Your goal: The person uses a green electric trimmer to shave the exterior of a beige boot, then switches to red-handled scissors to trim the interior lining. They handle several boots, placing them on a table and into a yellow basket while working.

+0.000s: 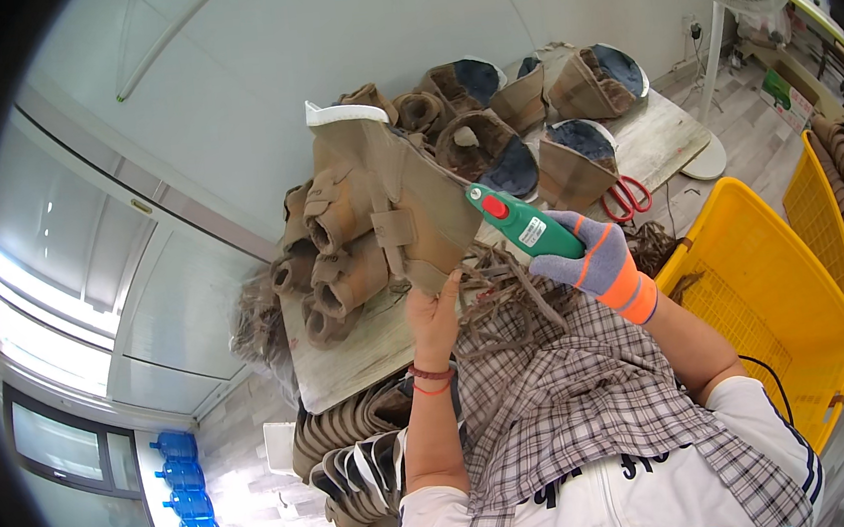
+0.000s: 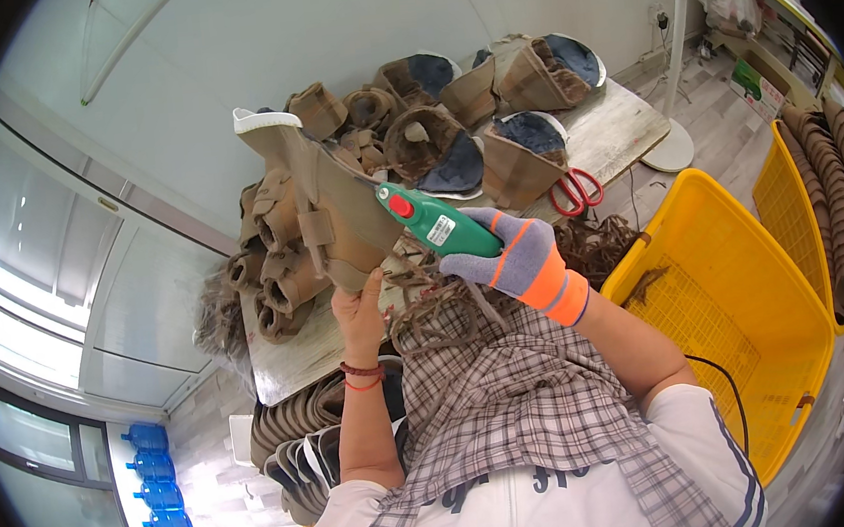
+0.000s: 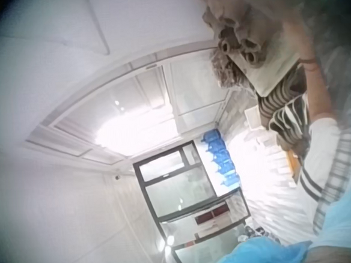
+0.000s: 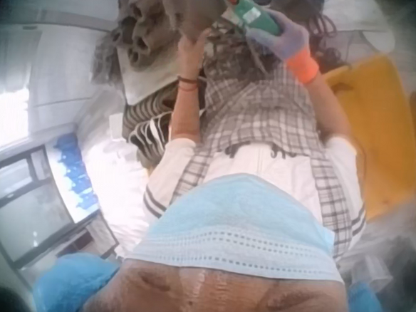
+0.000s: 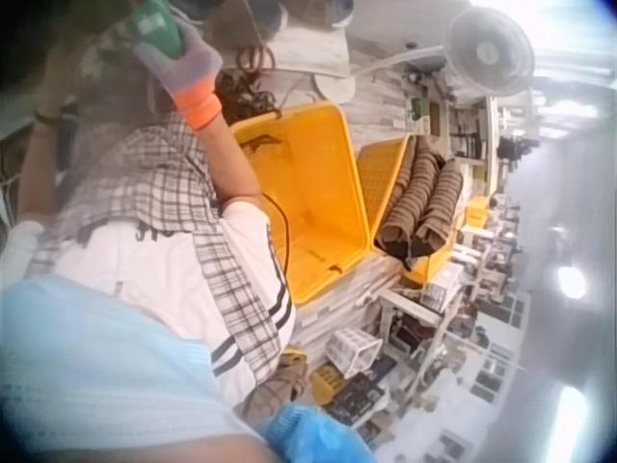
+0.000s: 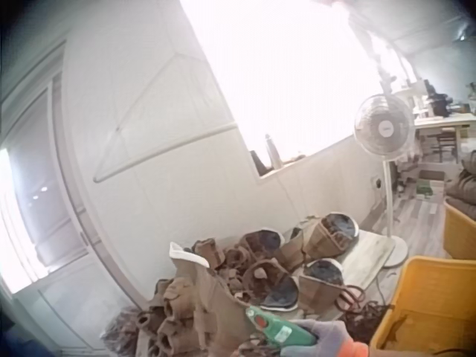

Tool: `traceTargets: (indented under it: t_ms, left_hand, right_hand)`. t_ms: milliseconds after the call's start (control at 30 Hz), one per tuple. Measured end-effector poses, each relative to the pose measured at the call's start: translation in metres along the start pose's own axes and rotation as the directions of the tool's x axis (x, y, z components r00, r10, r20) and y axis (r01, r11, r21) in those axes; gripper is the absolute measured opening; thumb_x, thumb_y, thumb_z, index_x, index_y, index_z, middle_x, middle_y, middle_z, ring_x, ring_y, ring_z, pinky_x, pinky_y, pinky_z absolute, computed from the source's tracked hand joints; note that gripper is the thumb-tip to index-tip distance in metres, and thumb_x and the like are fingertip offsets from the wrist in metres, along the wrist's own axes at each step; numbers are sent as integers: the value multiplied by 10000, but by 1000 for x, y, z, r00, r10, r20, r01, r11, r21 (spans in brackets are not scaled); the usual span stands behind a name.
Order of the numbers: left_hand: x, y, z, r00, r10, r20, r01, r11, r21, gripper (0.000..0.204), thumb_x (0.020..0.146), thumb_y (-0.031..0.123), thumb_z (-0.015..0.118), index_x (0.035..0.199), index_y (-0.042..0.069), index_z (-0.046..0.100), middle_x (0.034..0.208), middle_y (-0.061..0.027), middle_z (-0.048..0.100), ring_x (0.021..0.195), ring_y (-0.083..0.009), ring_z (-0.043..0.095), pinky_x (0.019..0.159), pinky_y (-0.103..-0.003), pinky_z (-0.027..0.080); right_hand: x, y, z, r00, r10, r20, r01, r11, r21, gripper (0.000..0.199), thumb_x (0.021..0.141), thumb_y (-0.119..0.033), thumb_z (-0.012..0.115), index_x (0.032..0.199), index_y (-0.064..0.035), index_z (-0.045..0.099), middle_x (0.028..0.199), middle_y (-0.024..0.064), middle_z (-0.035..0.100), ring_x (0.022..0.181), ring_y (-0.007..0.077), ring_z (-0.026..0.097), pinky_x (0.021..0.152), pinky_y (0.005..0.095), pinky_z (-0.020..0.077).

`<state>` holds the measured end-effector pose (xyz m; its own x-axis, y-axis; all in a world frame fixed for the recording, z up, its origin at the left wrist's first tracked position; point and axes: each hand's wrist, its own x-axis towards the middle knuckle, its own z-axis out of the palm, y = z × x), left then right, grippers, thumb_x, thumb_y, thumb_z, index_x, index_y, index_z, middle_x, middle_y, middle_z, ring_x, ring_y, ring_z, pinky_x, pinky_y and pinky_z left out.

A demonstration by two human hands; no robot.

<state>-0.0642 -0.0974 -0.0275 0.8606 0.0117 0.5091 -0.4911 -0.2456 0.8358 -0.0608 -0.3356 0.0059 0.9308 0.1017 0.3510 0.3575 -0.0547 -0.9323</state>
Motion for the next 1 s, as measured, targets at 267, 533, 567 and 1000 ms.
traceTargets:
  t_ms: [267, 533, 567, 1000]
  left_hand:
    - [-10, -3, 17, 995, -31, 100, 13, 985, 170, 196, 877, 99, 582, 1032, -18, 602, 930, -112, 647, 797, -210, 591, 698, -308, 459]
    - [-27, -18, 20, 988, 12, 153, -43, 979, 201, 191, 839, 76, 620, 1004, -20, 609, 867, -115, 649, 739, -205, 586, 670, -300, 460]
    - [-31, -16, 22, 991, 4, 131, -26, 985, 169, 186, 836, 75, 623, 997, -18, 612, 864, -112, 651, 738, -194, 586, 667, -297, 460]
    - [-19, 23, -40, 970, -185, -158, 159, 974, -162, 221, 833, 44, 603, 1041, -29, 616, 877, -4, 630, 704, -61, 514, 595, -196, 394]
  right_hand:
    - [1, -5, -6, 989, 147, 37, -150, 981, 127, 529, 723, -184, 783, 1157, 14, 553, 944, 25, 632, 790, 57, 568, 686, 205, 481]
    - [2, -2, -10, 990, 138, -32, -130, 975, 182, 516, 710, -269, 793, 1104, -3, 592, 855, 14, 648, 706, 36, 550, 617, 208, 478]
    - [3, -1, -13, 989, 141, -41, -132, 976, 174, 512, 711, -266, 792, 1103, -3, 592, 859, 13, 648, 710, 37, 551, 620, 209, 479]
    - [66, 149, -170, 745, 442, -500, -495, 868, 31, 496, 719, -466, 731, 862, -12, 590, 585, 18, 538, 469, 116, 518, 450, 249, 412]
